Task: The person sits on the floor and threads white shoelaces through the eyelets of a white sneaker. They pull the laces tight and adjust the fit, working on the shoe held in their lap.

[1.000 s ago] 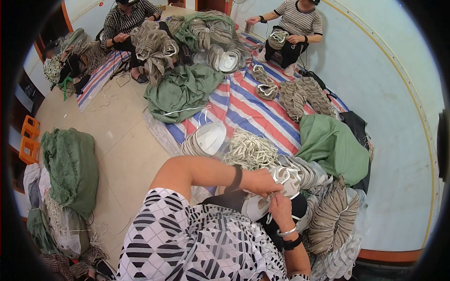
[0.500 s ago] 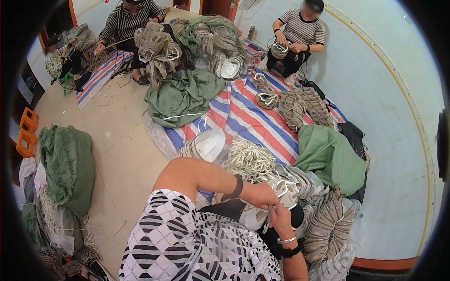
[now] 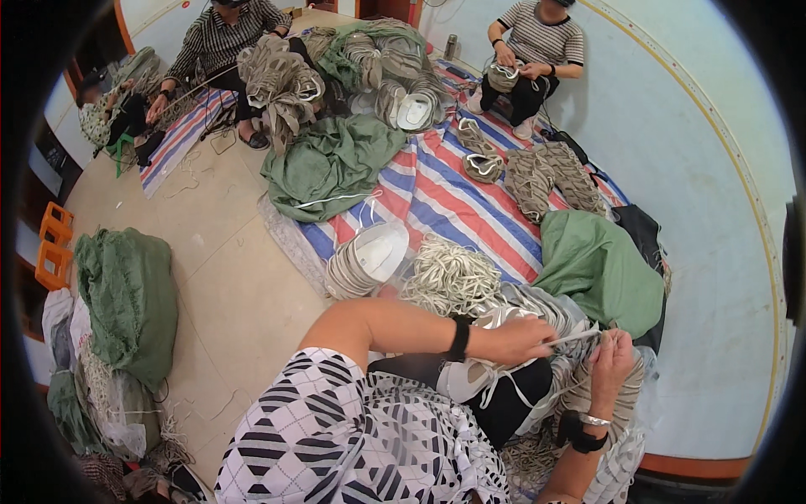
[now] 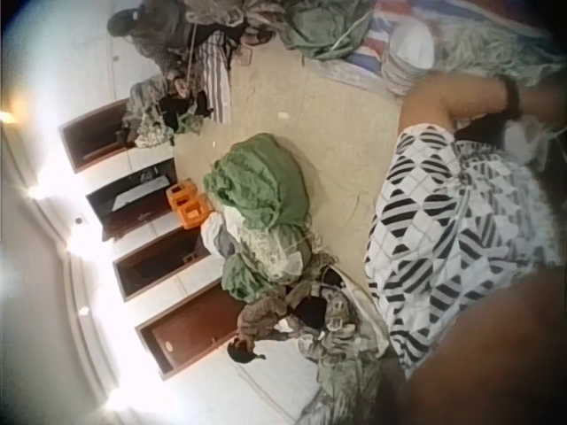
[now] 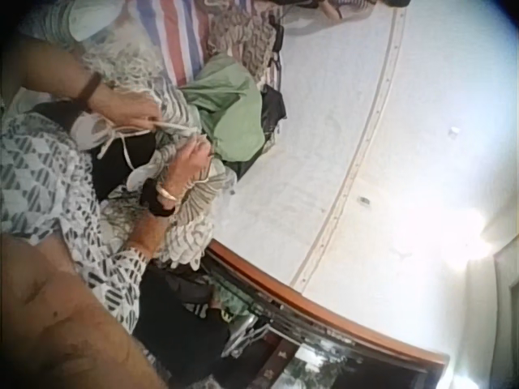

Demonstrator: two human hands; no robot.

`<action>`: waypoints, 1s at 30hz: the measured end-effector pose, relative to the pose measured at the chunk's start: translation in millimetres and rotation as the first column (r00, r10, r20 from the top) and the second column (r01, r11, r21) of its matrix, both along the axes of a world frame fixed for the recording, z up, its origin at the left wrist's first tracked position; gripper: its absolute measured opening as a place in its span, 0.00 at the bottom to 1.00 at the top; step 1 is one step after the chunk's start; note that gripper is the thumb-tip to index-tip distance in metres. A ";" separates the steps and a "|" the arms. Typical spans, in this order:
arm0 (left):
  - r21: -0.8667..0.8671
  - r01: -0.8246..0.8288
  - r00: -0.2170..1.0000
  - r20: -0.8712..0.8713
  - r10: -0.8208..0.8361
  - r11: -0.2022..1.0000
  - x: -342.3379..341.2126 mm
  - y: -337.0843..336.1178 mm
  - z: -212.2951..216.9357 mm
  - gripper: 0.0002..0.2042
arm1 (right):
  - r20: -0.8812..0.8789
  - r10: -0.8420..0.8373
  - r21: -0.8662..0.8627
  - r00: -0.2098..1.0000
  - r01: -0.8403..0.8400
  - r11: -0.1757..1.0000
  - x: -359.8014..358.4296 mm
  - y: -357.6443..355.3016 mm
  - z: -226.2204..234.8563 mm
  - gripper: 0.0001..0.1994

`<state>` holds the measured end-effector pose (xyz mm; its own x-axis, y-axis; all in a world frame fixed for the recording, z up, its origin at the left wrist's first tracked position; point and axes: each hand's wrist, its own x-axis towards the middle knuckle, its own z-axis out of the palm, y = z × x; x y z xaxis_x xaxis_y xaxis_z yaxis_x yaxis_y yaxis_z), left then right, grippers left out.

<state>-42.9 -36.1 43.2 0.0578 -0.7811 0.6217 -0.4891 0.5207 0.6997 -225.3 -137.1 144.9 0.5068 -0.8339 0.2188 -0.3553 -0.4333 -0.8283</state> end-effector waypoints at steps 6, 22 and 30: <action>0.233 0.394 0.608 -0.791 -0.062 0.889 -22.4 -11.5 59.9 0.09 | 0.167 0.040 0.077 0.985 -0.053 0.996 9.1 15.5 -18.1 0.10; 0.139 -0.175 0.944 -0.258 0.206 0.975 -25.8 -28.1 39.7 0.08 | 0.554 -0.051 0.414 0.831 -0.222 0.883 38.2 19.2 -44.7 0.17; 0.181 -0.131 0.963 0.256 0.082 0.975 13.6 33.7 -31.8 0.17 | 0.546 -0.229 0.697 0.806 -0.285 0.658 34.5 -6.9 -74.6 0.13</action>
<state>-29.3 -2.4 11.4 0.0123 -0.8859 0.4638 -0.7035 0.3220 0.6335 -190.8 -144.1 70.3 0.5325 -0.8218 -0.2028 0.2666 0.3902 -0.8813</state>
